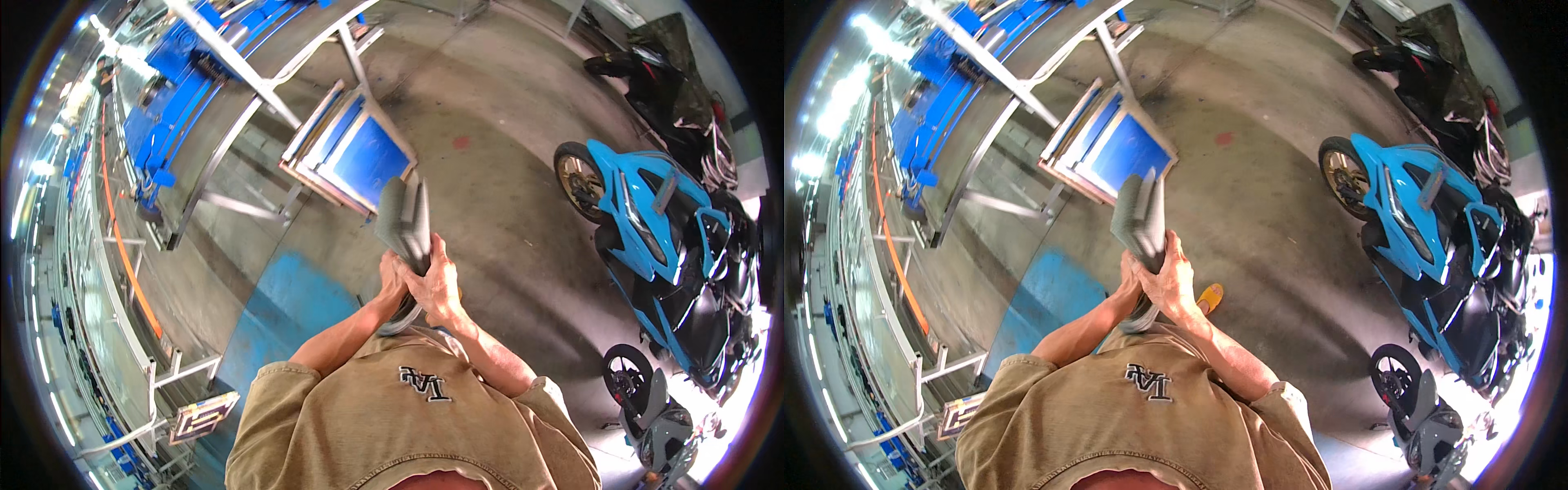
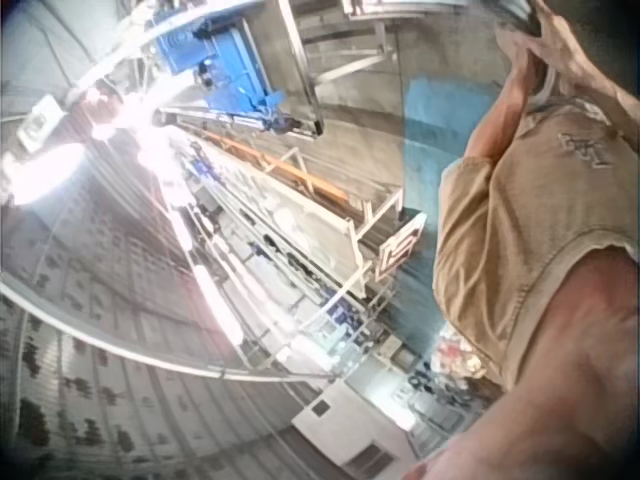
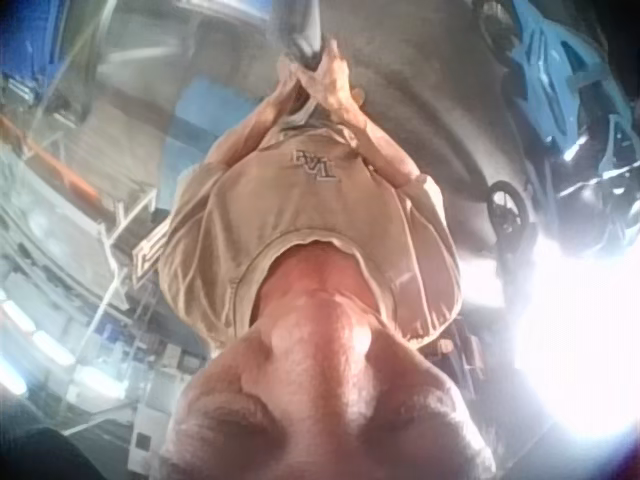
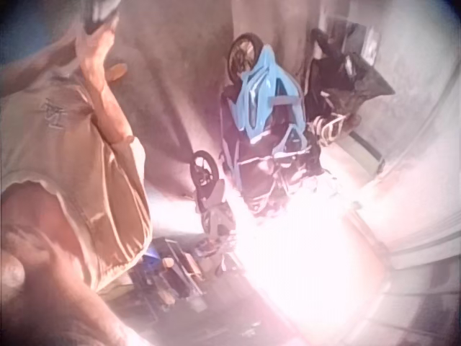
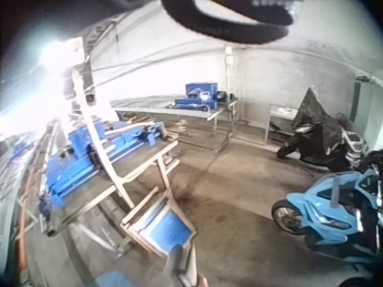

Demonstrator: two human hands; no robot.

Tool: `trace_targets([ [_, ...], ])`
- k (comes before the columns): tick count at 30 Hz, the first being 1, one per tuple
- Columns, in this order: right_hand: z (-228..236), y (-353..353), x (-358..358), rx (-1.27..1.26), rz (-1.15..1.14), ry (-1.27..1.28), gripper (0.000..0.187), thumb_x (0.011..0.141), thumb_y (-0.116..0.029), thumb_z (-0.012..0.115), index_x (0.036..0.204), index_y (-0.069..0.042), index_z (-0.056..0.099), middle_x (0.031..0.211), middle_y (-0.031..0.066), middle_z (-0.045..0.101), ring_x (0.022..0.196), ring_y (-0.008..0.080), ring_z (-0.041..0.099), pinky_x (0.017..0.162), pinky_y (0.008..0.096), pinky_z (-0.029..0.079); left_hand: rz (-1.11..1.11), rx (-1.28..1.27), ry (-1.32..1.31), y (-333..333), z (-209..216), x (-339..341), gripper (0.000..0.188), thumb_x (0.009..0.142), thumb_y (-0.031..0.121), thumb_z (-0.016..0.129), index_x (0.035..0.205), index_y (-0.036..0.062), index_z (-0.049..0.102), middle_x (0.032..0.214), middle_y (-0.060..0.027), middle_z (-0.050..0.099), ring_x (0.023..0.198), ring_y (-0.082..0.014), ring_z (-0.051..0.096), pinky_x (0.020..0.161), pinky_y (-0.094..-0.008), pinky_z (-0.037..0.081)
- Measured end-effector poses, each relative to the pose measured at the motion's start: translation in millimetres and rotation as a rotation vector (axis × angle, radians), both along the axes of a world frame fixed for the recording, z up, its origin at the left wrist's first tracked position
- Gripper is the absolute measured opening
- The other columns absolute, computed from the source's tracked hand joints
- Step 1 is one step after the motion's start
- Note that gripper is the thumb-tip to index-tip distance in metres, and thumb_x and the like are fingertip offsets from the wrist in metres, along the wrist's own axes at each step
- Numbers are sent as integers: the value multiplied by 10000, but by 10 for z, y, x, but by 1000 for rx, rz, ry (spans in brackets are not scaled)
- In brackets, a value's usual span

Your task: The person aligns and smooths a large transparent sheet with blue and red lines on a metal table, then retrieves dark gray plastic parts from a red crate and places them onto the sheet. The person repeats this process, handling the parts one at a time.

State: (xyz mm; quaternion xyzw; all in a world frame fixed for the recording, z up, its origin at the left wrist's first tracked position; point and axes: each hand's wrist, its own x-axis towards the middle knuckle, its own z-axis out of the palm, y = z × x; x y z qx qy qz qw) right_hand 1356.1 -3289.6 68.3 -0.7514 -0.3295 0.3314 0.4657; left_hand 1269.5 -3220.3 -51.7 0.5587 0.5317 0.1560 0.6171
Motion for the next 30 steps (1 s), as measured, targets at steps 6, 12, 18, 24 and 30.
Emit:
trace_targets([
  [6, -475, -278, 572, 406, -402, 552, 399, 822, -117, 633, 1188, -12, 512, 1021, 100, 617, 903, 181, 574, 814, 325, 469, -158, 80, 161, -13, 636, 549, 620, 882, 554, 568, 1025, -48, 599, 882, -179, 654, 831, -240, 618, 732, -341, 475],
  [12, -323, -697, 1043, 528, -399, 1155, 323, 845, -49, 612, 1165, -36, 571, 1050, 74, 648, 944, 191, 614, 862, 353, 500, -715, -31, -273, 145, 1306, 780, 406, 825, 215, 750, 1120, -19, 598, 948, -50, 671, 855, -97, 594, 777, -275, 498],
  [18, -214, -1095, 1165, 667, -551, 996, 356, 766, -105, 635, 1104, -5, 589, 1021, 108, 656, 899, 219, 631, 832, 353, 511, -867, 671, -303, -278, 1534, 951, 318, 787, 170, 765, 948, -21, 568, 751, -114, 622, 677, -215, 622, 597, -328, 495],
  [24, 148, -1588, 669, 610, -792, 623, 335, 917, -275, 614, 1151, -48, 537, 1047, 43, 607, 968, 140, 556, 841, 331, 480, -915, 835, -583, -718, 1717, 938, 307, 776, 93, 691, 1025, 7, 534, 883, -160, 582, 734, -362, 614, 599, -426, 504],
  [30, -268, -2069, -118, 997, -1178, 753, 404, 882, -424, 650, 1119, -106, 574, 1040, 38, 644, 923, 176, 605, 820, 354, 526, -1300, 718, -515, -1325, 1848, 465, 354, 805, 213, 700, 1054, 25, 531, 927, -171, 581, 773, -394, 616, 629, -457, 506],
])
